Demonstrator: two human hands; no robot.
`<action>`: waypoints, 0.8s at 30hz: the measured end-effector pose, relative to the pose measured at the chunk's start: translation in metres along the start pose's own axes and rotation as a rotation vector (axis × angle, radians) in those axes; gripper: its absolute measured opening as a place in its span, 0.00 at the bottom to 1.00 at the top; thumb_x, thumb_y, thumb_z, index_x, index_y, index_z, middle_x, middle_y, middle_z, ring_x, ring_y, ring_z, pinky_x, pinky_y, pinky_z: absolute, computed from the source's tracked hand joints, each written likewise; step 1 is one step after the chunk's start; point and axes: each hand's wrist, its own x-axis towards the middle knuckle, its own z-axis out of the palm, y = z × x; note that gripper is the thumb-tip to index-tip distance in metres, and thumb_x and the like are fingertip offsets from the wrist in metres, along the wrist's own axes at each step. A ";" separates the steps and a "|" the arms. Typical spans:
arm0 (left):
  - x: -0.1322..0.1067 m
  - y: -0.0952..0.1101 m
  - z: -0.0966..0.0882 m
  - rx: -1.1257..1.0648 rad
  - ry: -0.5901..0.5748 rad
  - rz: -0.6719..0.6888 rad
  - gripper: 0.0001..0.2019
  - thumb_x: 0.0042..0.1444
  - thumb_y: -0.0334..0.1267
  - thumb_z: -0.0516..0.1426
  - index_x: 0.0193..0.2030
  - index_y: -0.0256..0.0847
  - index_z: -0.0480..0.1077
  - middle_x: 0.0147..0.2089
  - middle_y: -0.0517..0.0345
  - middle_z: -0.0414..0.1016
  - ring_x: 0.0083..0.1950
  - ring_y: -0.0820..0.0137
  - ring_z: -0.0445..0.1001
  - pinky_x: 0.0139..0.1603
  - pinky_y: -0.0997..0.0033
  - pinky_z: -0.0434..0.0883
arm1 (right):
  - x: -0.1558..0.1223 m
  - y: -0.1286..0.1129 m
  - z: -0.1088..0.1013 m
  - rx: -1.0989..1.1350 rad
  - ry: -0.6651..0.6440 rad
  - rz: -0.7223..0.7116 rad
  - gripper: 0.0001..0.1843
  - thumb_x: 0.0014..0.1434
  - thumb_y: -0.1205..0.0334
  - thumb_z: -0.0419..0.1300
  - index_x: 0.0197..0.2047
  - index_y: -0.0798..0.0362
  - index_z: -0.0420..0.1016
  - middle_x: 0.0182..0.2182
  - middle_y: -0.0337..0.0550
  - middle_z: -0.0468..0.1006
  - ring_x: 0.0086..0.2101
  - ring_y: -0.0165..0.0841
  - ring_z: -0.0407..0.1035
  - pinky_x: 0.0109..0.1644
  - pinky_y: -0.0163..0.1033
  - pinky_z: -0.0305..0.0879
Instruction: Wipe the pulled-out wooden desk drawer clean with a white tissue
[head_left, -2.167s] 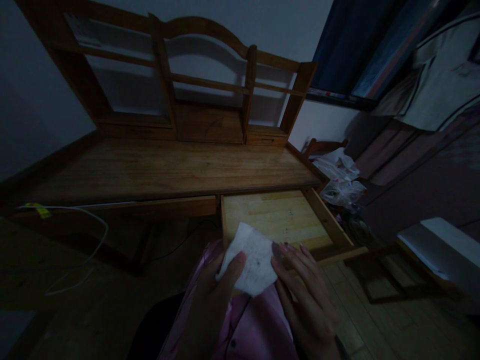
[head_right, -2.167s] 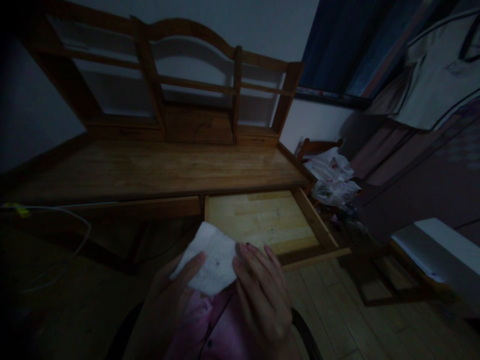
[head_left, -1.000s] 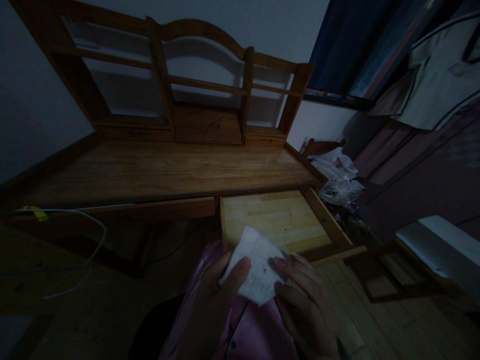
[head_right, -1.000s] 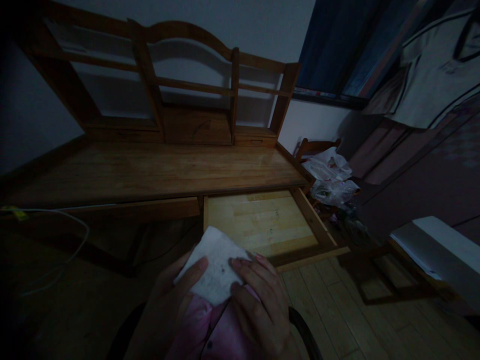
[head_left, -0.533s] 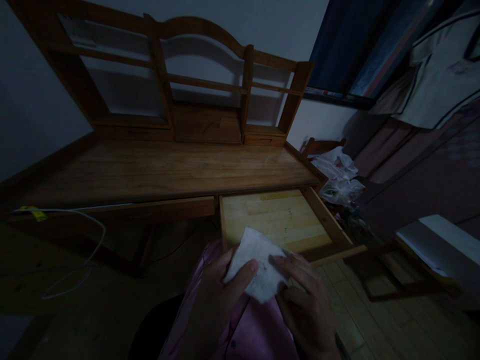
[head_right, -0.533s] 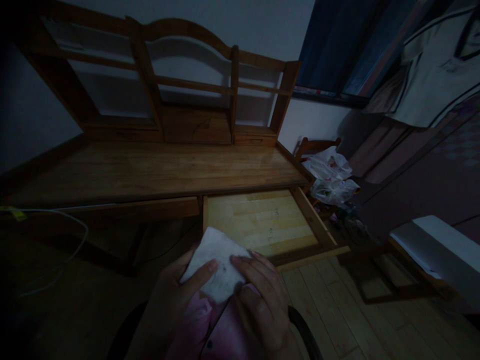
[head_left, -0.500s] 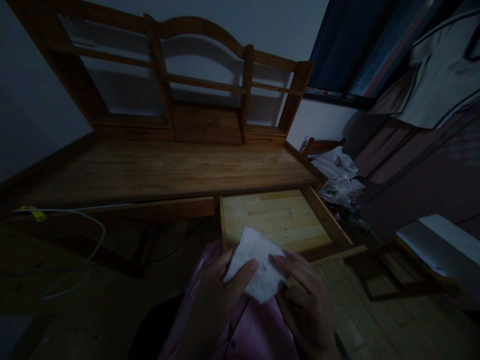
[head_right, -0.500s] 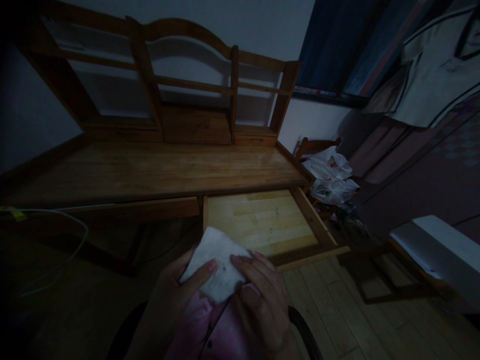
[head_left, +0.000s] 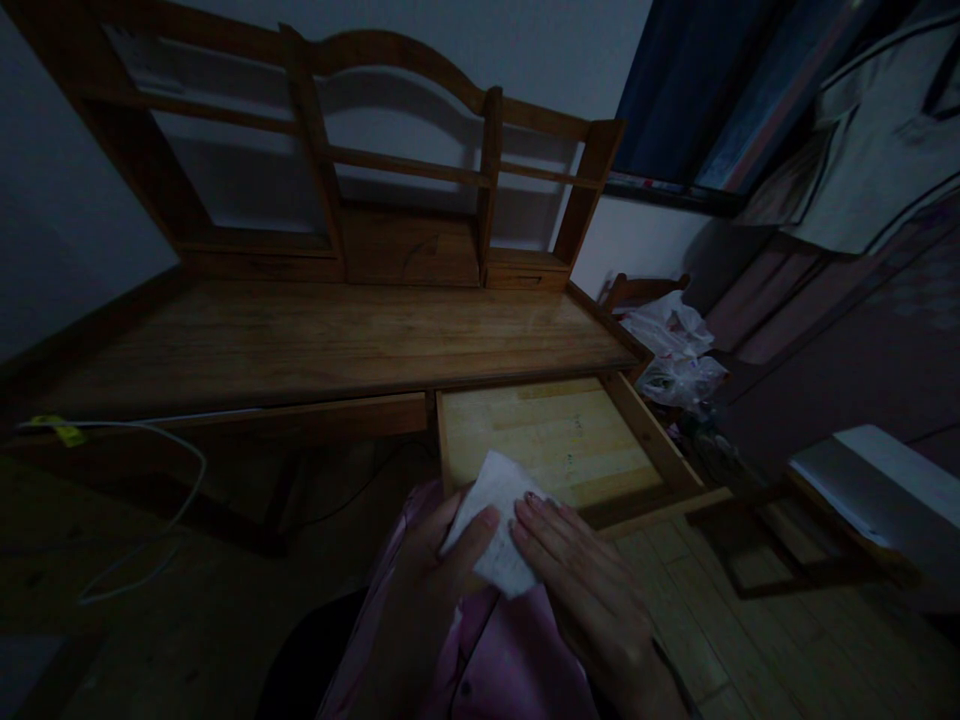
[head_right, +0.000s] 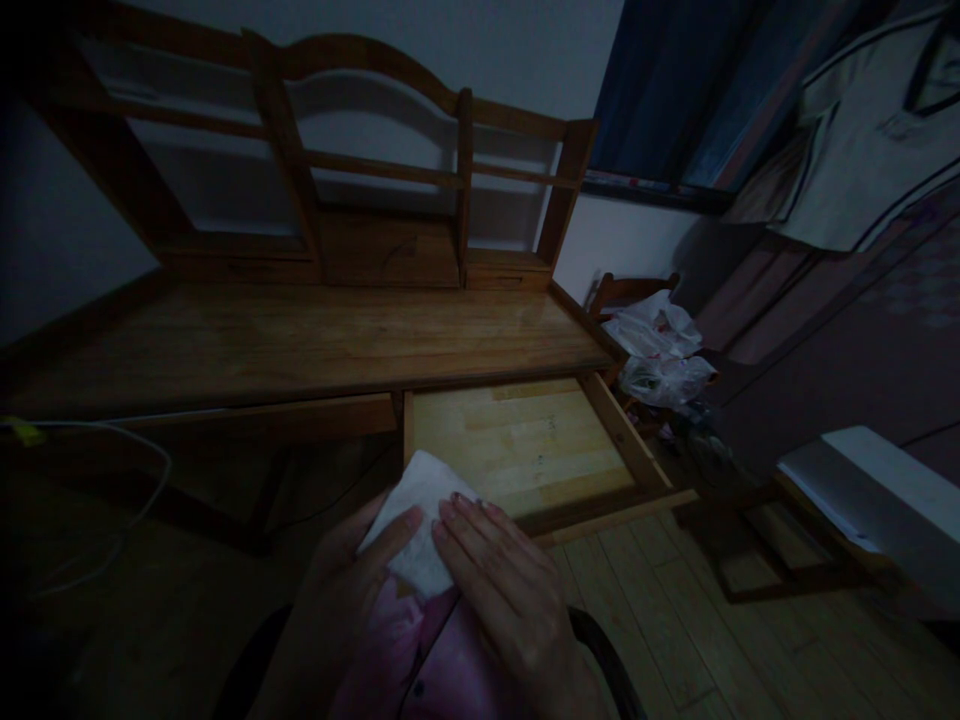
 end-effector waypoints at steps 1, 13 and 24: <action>0.001 -0.001 0.001 -0.007 0.012 -0.005 0.21 0.53 0.47 0.61 0.51 0.37 0.77 0.42 0.49 0.82 0.40 0.62 0.79 0.38 0.69 0.74 | -0.002 0.000 0.000 -0.002 0.003 -0.004 0.29 0.66 0.76 0.45 0.69 0.55 0.57 0.62 0.47 0.69 0.62 0.36 0.61 0.66 0.48 0.62; 0.012 0.015 -0.008 0.146 0.210 0.091 0.14 0.50 0.45 0.61 0.39 0.38 0.80 0.40 0.51 0.82 0.42 0.60 0.79 0.39 0.69 0.74 | -0.011 -0.001 0.018 0.414 0.302 0.503 0.20 0.61 0.71 0.60 0.54 0.45 0.77 0.47 0.42 0.82 0.49 0.37 0.75 0.59 0.47 0.70; 0.056 -0.015 -0.061 0.113 0.303 0.025 0.26 0.53 0.53 0.61 0.52 0.36 0.75 0.43 0.52 0.80 0.38 0.65 0.76 0.32 0.75 0.70 | 0.004 0.002 0.006 2.003 0.387 1.066 0.29 0.68 0.53 0.48 0.70 0.47 0.56 0.64 0.50 0.66 0.64 0.35 0.58 0.68 0.44 0.55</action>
